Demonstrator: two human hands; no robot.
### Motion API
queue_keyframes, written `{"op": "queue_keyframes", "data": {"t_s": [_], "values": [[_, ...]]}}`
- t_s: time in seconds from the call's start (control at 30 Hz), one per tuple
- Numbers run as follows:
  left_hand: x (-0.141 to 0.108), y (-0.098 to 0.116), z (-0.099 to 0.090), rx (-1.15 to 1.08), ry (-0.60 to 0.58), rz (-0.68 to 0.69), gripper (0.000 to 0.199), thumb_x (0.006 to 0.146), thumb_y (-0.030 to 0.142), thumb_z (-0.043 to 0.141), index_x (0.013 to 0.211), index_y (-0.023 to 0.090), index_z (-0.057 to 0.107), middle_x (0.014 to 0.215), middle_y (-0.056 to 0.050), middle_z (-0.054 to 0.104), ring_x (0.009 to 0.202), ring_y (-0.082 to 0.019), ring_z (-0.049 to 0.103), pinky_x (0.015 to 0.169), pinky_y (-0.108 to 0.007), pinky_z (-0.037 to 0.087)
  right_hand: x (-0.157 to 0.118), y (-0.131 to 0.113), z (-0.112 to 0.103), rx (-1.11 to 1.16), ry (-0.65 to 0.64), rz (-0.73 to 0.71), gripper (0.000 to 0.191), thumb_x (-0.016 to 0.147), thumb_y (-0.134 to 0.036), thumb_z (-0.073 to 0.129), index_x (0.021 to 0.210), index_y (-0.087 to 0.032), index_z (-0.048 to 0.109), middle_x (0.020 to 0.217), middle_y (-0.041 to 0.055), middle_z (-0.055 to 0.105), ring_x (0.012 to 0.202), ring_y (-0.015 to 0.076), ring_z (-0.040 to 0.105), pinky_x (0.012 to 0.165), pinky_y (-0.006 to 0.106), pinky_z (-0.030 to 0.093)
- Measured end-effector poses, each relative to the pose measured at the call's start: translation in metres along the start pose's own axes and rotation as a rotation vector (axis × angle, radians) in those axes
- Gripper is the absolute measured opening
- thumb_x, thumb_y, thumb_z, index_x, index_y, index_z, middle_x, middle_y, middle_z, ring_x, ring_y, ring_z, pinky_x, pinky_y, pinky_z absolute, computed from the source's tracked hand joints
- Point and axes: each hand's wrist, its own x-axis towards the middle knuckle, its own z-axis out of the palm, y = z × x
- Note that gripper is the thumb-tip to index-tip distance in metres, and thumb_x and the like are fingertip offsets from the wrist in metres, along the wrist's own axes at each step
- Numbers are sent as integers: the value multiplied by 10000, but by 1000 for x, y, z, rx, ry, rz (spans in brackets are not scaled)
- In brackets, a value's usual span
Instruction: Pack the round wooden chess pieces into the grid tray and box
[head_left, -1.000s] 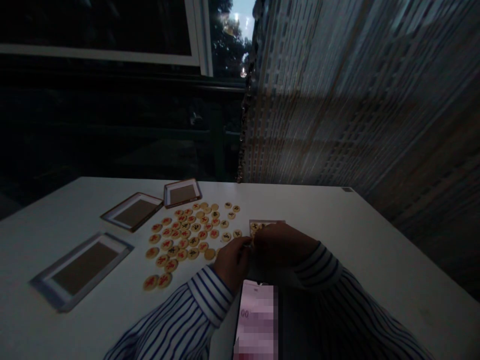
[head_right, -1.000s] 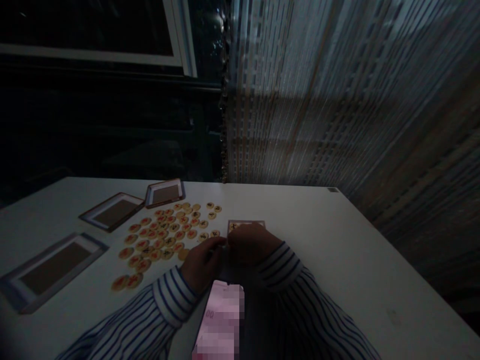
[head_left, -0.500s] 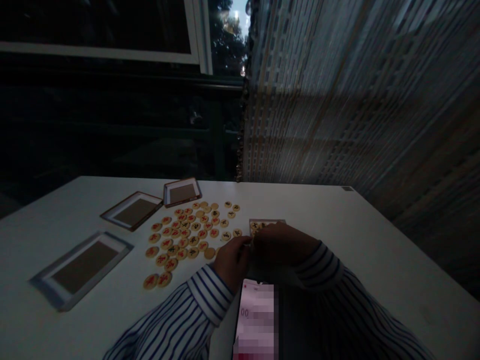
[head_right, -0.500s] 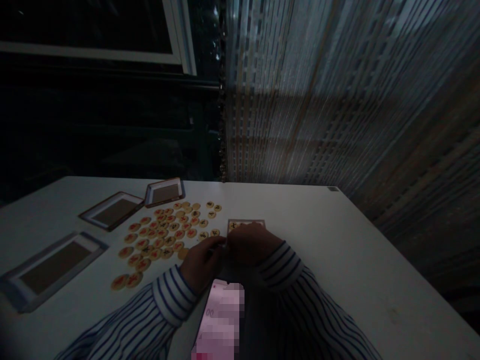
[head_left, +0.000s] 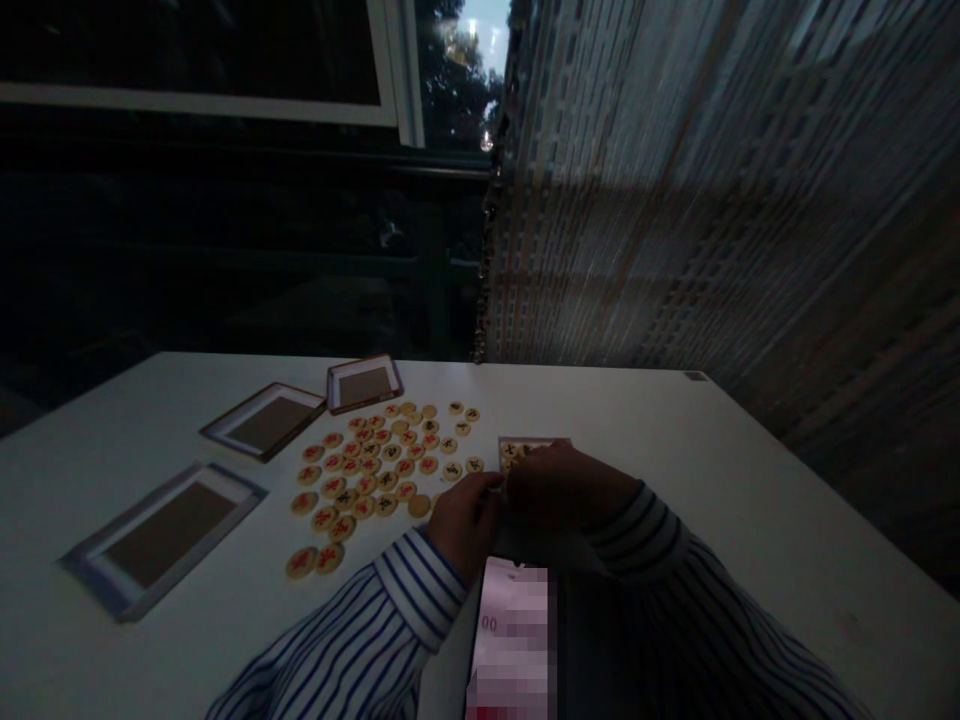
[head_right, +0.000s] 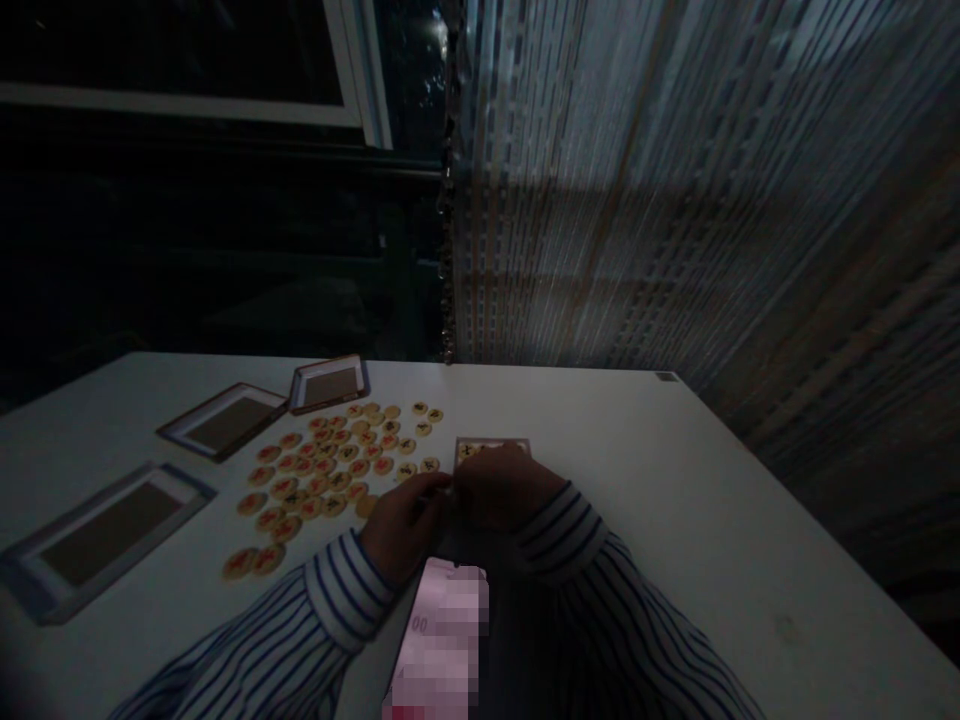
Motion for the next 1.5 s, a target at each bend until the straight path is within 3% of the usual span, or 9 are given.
{"op": "queue_keyframes", "data": {"t_s": [0.33,0.63,1.23,1.5], "values": [[-1,0,0,6,-14,9,250,746,145,417,936,165,579,908,-72,646,841,-174,599,740,-306,481,-10,5,-8,95,83,-18,235,745,-360,473,776,-185,627,756,57,651,700,181,602,573,256,396],[0,0,0,27,-19,10,255,745,136,415,945,153,572,920,-76,646,853,-171,597,751,-305,483,-3,-2,-5,36,21,-9,233,778,-326,441,788,-194,633,756,64,654,718,200,605,622,310,403],[0,0,-1,60,6,35,250,736,134,421,926,144,585,896,-78,655,834,-179,607,726,-323,500,-2,-4,-6,15,-2,-5,190,756,-274,468,746,-168,626,745,76,657,713,201,606,592,289,391],[0,2,-4,30,68,21,228,754,148,424,913,162,587,870,-56,653,783,-148,607,694,-278,496,-16,11,-22,10,105,19,242,717,-383,507,847,-199,595,815,62,641,715,182,583,599,270,365]]}}
